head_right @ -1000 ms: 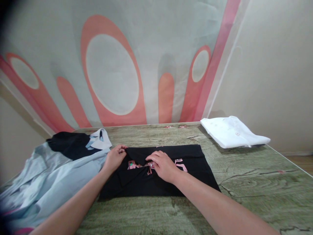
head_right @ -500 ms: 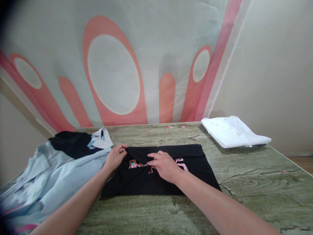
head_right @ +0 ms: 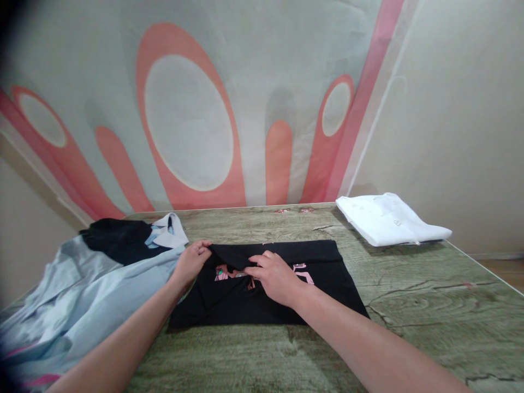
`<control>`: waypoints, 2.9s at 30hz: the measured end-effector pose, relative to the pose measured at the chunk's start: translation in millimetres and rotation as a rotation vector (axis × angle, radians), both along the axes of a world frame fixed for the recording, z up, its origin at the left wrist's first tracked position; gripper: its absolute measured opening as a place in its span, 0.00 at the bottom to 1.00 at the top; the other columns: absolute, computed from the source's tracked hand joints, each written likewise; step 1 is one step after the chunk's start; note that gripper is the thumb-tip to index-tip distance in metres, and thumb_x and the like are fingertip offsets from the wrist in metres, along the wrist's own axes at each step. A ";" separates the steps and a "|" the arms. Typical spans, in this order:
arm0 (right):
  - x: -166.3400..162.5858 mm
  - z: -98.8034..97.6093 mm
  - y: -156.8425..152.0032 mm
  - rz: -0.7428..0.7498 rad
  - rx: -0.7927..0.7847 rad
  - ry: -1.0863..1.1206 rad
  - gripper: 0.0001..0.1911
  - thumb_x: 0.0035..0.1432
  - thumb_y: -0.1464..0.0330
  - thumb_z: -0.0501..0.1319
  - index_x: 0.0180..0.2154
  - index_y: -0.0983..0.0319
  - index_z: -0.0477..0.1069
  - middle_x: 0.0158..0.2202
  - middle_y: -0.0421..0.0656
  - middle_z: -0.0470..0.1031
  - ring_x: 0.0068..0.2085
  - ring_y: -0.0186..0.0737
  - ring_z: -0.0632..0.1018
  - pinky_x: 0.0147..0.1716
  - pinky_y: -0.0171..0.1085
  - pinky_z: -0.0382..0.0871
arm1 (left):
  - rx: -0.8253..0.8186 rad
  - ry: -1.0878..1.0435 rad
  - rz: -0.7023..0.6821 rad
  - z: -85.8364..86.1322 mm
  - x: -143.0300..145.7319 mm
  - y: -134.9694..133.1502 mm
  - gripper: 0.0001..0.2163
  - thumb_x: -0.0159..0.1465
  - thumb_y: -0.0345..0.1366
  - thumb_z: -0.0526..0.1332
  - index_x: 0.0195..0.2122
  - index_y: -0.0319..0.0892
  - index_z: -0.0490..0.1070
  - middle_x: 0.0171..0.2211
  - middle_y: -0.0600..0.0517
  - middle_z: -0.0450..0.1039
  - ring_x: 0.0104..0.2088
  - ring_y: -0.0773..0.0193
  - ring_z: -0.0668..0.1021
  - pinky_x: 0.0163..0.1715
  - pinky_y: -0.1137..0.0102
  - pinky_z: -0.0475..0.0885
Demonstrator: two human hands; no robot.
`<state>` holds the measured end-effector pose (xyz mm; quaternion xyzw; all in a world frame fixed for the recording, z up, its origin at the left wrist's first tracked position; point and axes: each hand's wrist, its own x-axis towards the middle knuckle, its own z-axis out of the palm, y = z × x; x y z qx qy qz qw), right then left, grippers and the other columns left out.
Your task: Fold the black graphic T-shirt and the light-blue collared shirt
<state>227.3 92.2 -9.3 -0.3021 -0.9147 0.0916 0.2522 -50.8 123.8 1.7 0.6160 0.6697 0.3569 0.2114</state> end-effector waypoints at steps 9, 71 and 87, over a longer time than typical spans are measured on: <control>0.5 3.6 -1.3 0.023 -0.026 -0.004 0.24 0.63 0.78 0.51 0.57 0.56 0.68 0.56 0.46 0.71 0.48 0.43 0.70 0.48 0.45 0.66 | 0.013 -0.040 -0.038 -6.3 -4.8 2.8 0.11 0.55 0.42 0.58 0.34 0.42 0.71 0.18 0.58 0.70 0.22 0.64 0.71 0.23 0.74 0.60; 6.6 -1.2 0.5 0.131 -0.128 0.175 0.19 0.59 0.76 0.56 0.49 0.55 0.75 0.51 0.43 0.76 0.55 0.40 0.73 0.54 0.43 0.63 | -0.151 0.051 -0.811 39.8 -8.9 -20.8 0.04 0.58 0.37 0.65 0.34 0.45 0.75 0.49 0.49 0.76 0.55 0.56 0.73 0.57 0.62 0.62; 6.2 -8.0 9.3 -0.034 -0.086 0.230 0.18 0.59 0.79 0.55 0.47 0.60 0.73 0.48 0.46 0.76 0.50 0.42 0.73 0.49 0.45 0.67 | -0.016 0.487 -0.851 30.1 -10.8 -20.5 0.30 0.57 0.37 0.66 0.61 0.56 0.63 0.64 0.51 0.60 0.61 0.52 0.65 0.61 0.57 0.58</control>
